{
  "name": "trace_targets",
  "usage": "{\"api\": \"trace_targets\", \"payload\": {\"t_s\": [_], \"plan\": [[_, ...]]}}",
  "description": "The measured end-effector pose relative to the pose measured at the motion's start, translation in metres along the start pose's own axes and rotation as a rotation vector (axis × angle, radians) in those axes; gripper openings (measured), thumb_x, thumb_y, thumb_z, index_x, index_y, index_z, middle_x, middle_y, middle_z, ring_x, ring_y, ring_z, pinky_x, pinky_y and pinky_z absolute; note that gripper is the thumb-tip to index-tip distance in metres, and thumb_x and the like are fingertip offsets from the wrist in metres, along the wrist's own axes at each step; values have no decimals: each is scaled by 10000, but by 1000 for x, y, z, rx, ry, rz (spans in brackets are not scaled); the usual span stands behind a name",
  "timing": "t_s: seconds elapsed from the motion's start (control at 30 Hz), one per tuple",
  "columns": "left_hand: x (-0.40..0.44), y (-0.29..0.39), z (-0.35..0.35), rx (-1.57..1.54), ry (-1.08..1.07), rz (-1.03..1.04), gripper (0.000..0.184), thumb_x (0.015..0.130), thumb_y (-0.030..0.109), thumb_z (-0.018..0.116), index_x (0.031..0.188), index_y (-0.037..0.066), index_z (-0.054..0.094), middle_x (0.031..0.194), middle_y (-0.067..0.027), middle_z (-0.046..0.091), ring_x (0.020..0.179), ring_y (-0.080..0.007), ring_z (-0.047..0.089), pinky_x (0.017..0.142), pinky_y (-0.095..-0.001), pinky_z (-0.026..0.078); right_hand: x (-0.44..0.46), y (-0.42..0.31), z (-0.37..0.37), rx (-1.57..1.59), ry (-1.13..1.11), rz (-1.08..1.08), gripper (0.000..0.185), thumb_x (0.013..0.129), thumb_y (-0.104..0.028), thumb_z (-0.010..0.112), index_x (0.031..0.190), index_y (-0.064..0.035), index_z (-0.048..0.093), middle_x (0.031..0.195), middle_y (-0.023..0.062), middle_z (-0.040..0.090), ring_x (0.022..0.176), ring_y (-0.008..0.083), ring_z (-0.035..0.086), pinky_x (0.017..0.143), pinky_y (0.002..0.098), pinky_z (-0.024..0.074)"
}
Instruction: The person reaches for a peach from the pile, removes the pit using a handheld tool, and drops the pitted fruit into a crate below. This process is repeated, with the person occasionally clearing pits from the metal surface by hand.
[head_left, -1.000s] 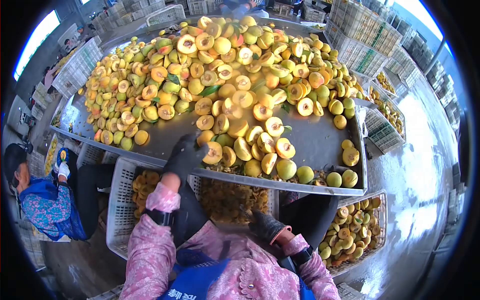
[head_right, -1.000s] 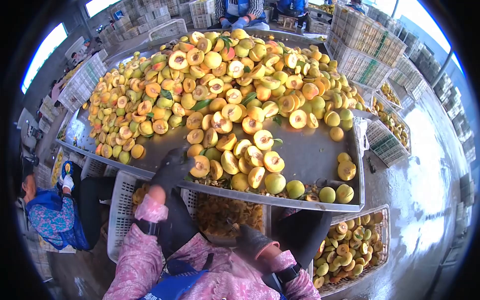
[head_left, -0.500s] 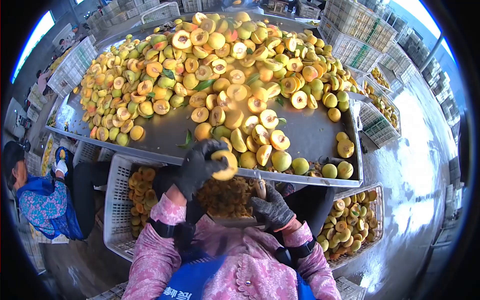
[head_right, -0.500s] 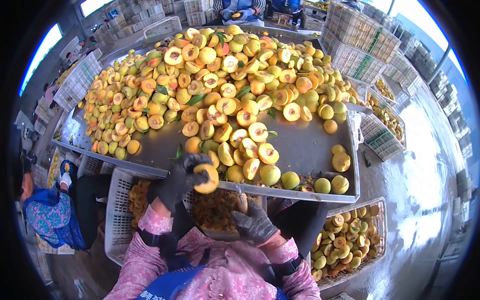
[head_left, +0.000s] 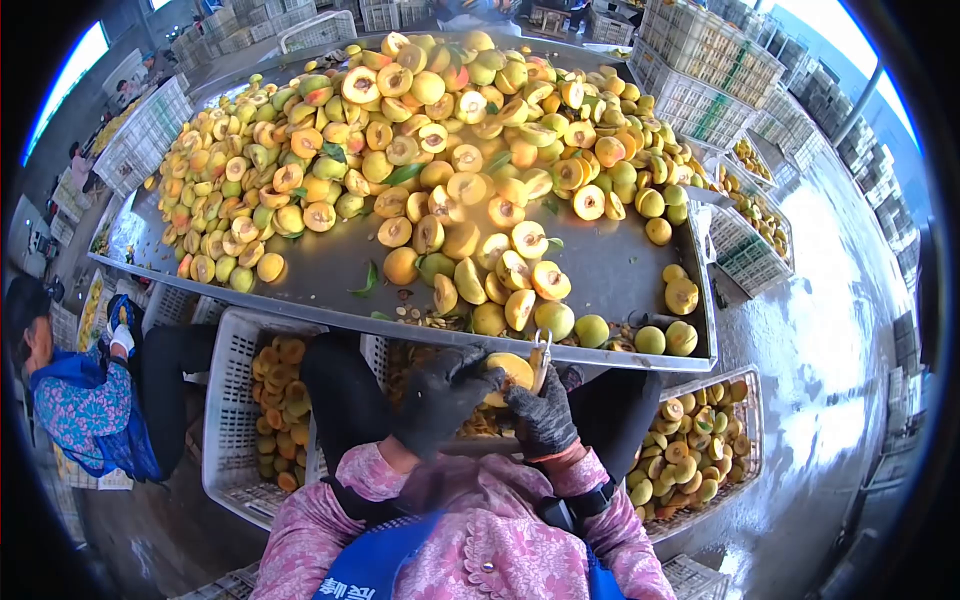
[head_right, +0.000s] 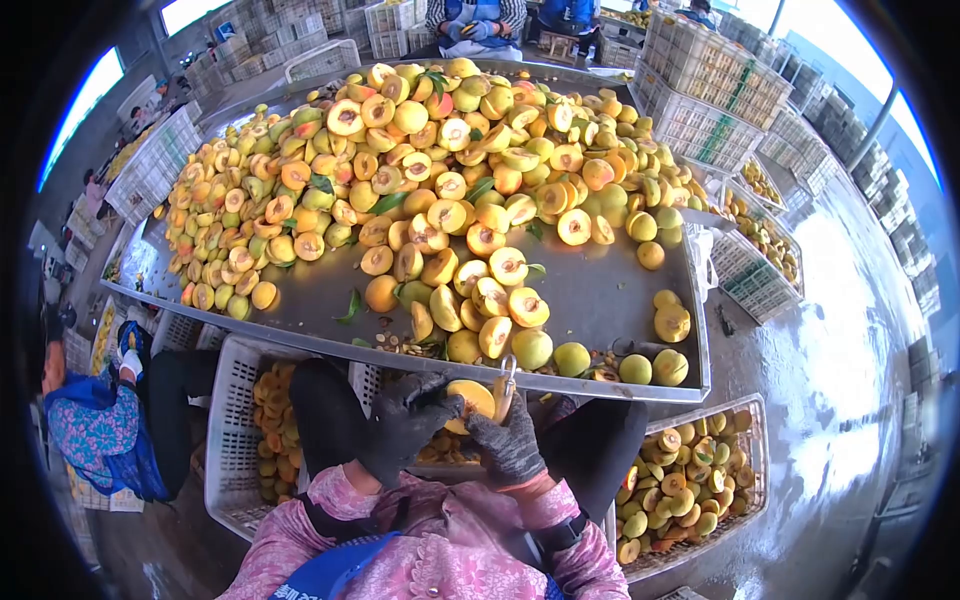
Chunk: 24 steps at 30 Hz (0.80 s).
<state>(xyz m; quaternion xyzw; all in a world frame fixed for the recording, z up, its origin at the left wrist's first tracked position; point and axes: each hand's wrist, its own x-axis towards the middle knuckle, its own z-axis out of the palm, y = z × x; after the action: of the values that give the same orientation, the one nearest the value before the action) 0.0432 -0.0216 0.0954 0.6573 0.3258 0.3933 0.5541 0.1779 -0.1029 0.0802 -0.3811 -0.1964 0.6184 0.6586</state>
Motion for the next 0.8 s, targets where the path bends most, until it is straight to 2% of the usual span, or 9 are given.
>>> {"api": "trace_targets", "payload": {"t_s": [0.17,0.27,0.3,0.37,0.47,0.57,0.67,0.7,0.8], "plan": [[0,-5,5,211,97,141,245,733,56,720,950,-8,626,850,-105,657,751,-162,626,684,-284,506,3,13,-2,-63,96,-81,550,793,-70,651,1262,-59,362,1110,61,539,976,134,550,809,266,482],[3,-8,6,222,87,107,227,734,48,715,940,-7,636,878,-102,656,762,-154,618,701,-270,496,3,10,2,-96,142,-44,519,794,-61,645,1242,-55,384,1083,63,551,920,132,571,751,257,503],[3,-12,5,75,27,54,216,747,59,704,943,-6,637,889,-98,656,768,-154,616,711,-274,494,6,15,-1,-143,182,-76,472,804,-68,635,1219,-55,411,1064,69,564,878,148,592,704,249,515],[3,-20,-2,-220,-91,-50,198,774,81,680,948,-3,640,910,-89,655,780,-154,612,731,-282,488,6,3,12,2,199,-51,440,814,-79,626,1205,-51,427,1068,74,569,898,160,593,709,263,517],[0,-26,-31,-170,-130,-487,219,822,134,633,999,5,635,992,-98,638,885,-159,595,795,-284,468,5,-3,13,178,219,-40,399,831,-126,625,1187,-65,455,1072,67,579,943,165,586,725,278,511],[-5,-42,-31,29,-124,-275,323,865,159,583,1151,11,555,1118,-110,577,1015,-151,542,834,-284,452,10,-2,17,340,231,-55,346,841,-151,623,1157,-88,496,1065,51,585,947,151,581,735,255,496],[-11,-29,-6,308,-65,113,415,931,248,484,1277,23,434,1226,-103,490,1102,-150,487,886,-276,427,20,10,32,391,246,-58,327,851,-155,614,1149,-73,506,1056,58,591,945,158,584,751,266,496],[-12,-15,-1,120,-55,23,437,945,290,435,1294,28,409,1236,-96,479,1105,-153,487,900,-284,422,15,4,44,394,152,41,315,877,-171,580,1165,-74,498,1075,39,583,952,137,572,772,270,488],[-10,15,6,-444,-14,-235,472,973,340,336,1323,25,355,1265,-95,455,1126,-174,477,952,-309,394,9,21,48,275,227,130,336,859,-177,598,1168,-89,497,991,41,590,791,149,594,613,266,504]]}}
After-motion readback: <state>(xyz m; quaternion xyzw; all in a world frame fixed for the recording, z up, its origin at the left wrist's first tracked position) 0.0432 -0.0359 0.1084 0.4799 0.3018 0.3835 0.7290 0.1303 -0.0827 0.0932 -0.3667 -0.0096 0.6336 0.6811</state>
